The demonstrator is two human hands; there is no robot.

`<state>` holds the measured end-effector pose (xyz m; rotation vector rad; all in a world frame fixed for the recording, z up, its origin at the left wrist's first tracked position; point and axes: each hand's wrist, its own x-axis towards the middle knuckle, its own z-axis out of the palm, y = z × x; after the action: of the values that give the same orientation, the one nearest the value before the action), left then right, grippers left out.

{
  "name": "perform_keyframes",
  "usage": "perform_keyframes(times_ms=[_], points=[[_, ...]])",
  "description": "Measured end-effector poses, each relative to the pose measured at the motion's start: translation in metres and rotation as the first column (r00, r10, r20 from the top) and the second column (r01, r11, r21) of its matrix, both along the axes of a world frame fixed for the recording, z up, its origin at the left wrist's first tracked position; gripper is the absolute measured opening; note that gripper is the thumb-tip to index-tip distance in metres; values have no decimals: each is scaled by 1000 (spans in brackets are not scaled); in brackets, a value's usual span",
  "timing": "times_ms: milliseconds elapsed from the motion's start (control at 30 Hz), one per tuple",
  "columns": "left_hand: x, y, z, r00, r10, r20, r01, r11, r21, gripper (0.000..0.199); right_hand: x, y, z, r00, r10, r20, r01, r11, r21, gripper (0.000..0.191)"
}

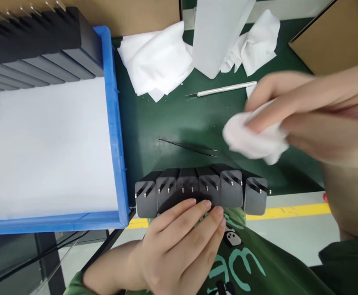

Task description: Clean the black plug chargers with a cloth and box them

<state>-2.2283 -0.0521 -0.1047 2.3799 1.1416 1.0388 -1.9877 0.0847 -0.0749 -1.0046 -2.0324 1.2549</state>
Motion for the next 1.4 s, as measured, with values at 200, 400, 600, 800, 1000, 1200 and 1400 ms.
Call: perform_keyframes(times_ms=[200, 400, 600, 800, 1000, 1200, 1400], points=[[-7, 11, 4, 978, -175, -117, 173, 985, -20, 16, -33, 5, -24, 865, 497, -67, -499, 866, -12, 42], [-6, 12, 3, 982, -168, -81, 164, 985, -51, 18, -28, 7, -27, 829, 559, 11, -558, 825, 90, 40], [-5, 14, 6, 986, -148, -79, 145, 989, -38, 12, -32, 5, -25, 814, 576, 80, -581, 805, 121, 44], [-7, 14, 6, 986, -148, -75, 145, 988, -44, 8, -26, 7, -30, 831, 528, 172, -555, 808, 199, 35], [-9, 16, 2, 978, -194, -74, 190, 981, -47, 14, -25, 2, -26, 868, 488, 89, -493, 831, 256, 36], [-6, 15, -1, 988, -150, -32, 150, 989, 6, 16, -24, 6, -19, 865, 488, 118, -502, 835, 227, 35], [-4, 13, -5, 993, -114, 1, 114, 993, 44, 12, -58, 8, -13, 823, 562, 84, -568, 806, 168, 39]])
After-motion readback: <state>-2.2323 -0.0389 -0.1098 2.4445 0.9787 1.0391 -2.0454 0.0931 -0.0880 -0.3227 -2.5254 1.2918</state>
